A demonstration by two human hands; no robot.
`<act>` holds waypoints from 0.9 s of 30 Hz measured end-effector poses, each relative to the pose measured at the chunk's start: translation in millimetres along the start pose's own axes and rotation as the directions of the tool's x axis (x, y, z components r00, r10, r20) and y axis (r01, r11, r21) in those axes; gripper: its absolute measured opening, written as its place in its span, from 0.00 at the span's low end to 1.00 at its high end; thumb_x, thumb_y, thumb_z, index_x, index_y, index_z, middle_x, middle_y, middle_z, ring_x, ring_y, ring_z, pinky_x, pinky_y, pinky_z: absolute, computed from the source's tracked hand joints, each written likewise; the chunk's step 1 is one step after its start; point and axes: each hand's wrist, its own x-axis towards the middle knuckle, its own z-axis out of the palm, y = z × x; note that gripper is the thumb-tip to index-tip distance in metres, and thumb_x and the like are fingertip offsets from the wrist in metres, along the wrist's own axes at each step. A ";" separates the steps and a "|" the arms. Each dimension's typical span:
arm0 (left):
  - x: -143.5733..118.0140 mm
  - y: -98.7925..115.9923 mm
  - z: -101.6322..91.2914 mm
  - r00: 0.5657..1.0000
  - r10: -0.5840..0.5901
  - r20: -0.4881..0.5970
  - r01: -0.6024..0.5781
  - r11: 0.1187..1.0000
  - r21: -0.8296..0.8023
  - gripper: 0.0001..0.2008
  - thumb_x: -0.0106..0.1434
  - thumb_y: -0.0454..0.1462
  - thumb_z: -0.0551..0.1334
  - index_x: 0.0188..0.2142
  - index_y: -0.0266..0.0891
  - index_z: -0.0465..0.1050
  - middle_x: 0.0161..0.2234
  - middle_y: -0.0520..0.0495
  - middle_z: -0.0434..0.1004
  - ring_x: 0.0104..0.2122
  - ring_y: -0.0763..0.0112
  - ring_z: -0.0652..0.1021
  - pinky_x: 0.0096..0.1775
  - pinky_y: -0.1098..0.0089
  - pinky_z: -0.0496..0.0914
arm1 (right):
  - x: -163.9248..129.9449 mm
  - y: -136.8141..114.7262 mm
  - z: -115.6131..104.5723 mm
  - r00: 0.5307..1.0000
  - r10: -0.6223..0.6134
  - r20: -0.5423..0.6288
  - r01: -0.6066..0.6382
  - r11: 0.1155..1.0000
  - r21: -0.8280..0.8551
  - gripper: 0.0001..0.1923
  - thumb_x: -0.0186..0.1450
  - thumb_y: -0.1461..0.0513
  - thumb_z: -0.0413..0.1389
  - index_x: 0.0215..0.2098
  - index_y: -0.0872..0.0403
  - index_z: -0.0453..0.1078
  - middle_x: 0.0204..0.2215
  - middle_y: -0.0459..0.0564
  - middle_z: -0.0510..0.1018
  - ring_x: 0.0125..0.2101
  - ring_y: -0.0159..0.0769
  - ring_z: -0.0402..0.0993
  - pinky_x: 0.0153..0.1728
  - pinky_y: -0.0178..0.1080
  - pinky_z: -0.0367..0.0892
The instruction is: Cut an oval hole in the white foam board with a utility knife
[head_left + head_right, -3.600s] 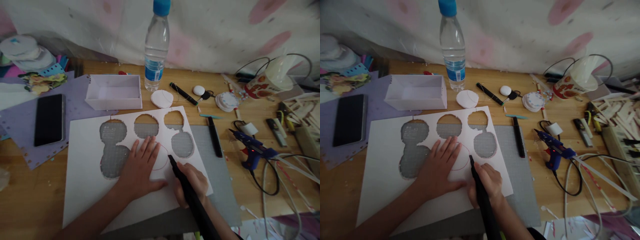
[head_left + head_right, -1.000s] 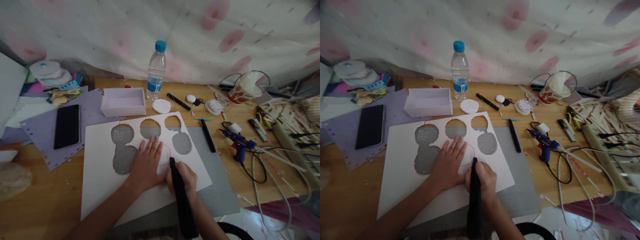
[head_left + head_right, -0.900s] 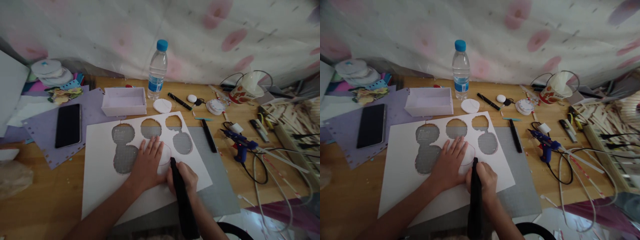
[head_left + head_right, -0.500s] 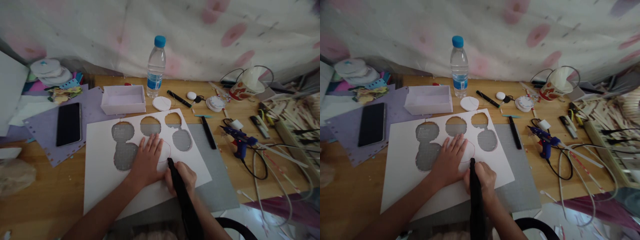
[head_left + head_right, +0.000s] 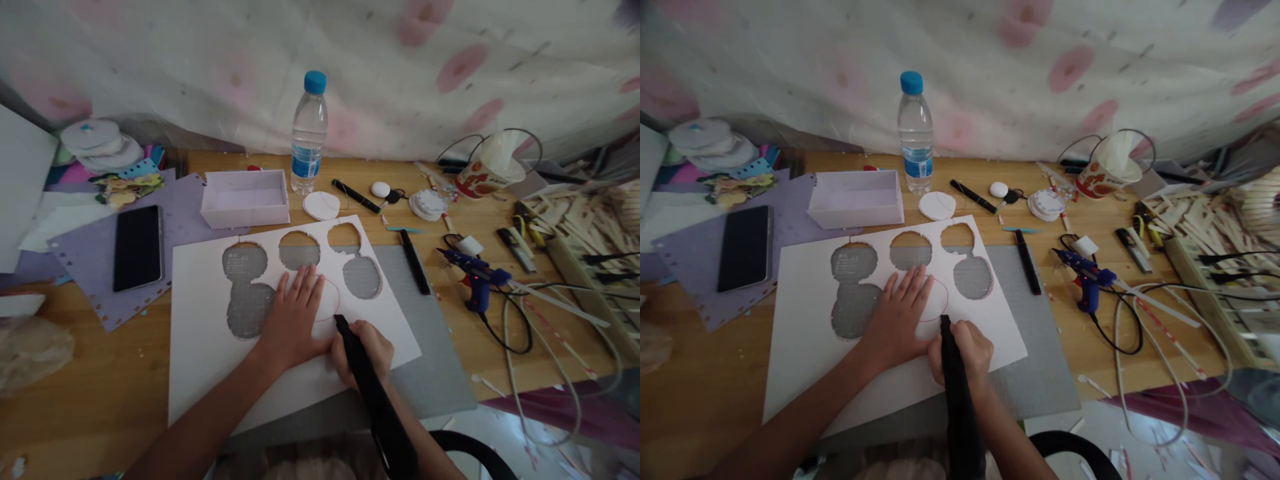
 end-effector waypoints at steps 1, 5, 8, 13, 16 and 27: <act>0.1 0.0 0.2 1.000 -0.001 0.001 0.001 1.000 -0.003 0.46 0.61 0.57 0.56 0.68 0.29 0.49 0.70 0.32 0.41 0.69 0.50 0.46 0.65 0.46 0.39 | 0.4 -0.4 -0.3 1.000 -0.003 -0.001 0.003 1.000 -0.003 0.09 0.59 0.66 0.56 0.30 0.49 0.58 0.18 0.39 0.63 0.17 0.30 0.62 0.19 0.32 0.60; 0.5 0.0 0.6 1.000 -0.001 0.001 0.001 1.000 -0.013 0.46 0.60 0.57 0.56 0.68 0.29 0.49 0.70 0.33 0.41 0.69 0.50 0.46 0.65 0.46 0.39 | 2.0 -1.4 -0.9 1.000 -0.005 -0.005 0.005 1.000 0.008 0.09 0.58 0.66 0.55 0.29 0.49 0.57 0.18 0.39 0.62 0.17 0.30 0.61 0.18 0.32 0.59; 0.2 -0.1 0.7 1.000 0.000 -0.004 0.000 1.000 -0.013 0.45 0.61 0.55 0.56 0.68 0.29 0.49 0.70 0.33 0.42 0.69 0.50 0.46 0.66 0.47 0.39 | 4.3 -2.4 -0.1 1.000 0.016 0.019 -0.016 1.000 0.016 0.11 0.58 0.66 0.55 0.27 0.49 0.55 0.18 0.38 0.60 0.16 0.28 0.59 0.18 0.32 0.58; -0.1 0.3 -0.3 1.000 0.001 -0.005 -0.001 1.000 0.000 0.41 0.62 0.50 0.56 0.67 0.28 0.49 0.70 0.33 0.44 0.69 0.50 0.47 0.65 0.46 0.40 | 8.5 -7.1 3.3 0.996 0.055 0.069 -0.055 0.998 -0.009 0.14 0.59 0.65 0.54 0.26 0.48 0.51 0.16 0.37 0.58 0.15 0.27 0.57 0.17 0.32 0.56; 0.5 1.0 -1.4 1.000 -0.001 0.002 0.001 1.000 0.008 0.39 0.62 0.48 0.56 0.67 0.29 0.50 0.70 0.33 0.44 0.69 0.50 0.47 0.65 0.46 0.42 | 8.7 -11.2 5.1 0.994 0.084 0.065 -0.082 0.996 -0.033 0.15 0.59 0.67 0.53 0.24 0.48 0.49 0.16 0.37 0.58 0.15 0.28 0.56 0.18 0.32 0.55; -0.3 1.6 -1.8 1.000 -0.004 0.011 0.004 1.000 0.002 0.40 0.61 0.47 0.57 0.68 0.29 0.49 0.70 0.33 0.43 0.69 0.49 0.47 0.65 0.46 0.41 | 3.6 -12.8 7.6 0.994 0.105 0.028 -0.105 0.994 0.003 0.14 0.59 0.65 0.54 0.23 0.48 0.51 0.15 0.38 0.58 0.15 0.28 0.56 0.17 0.33 0.53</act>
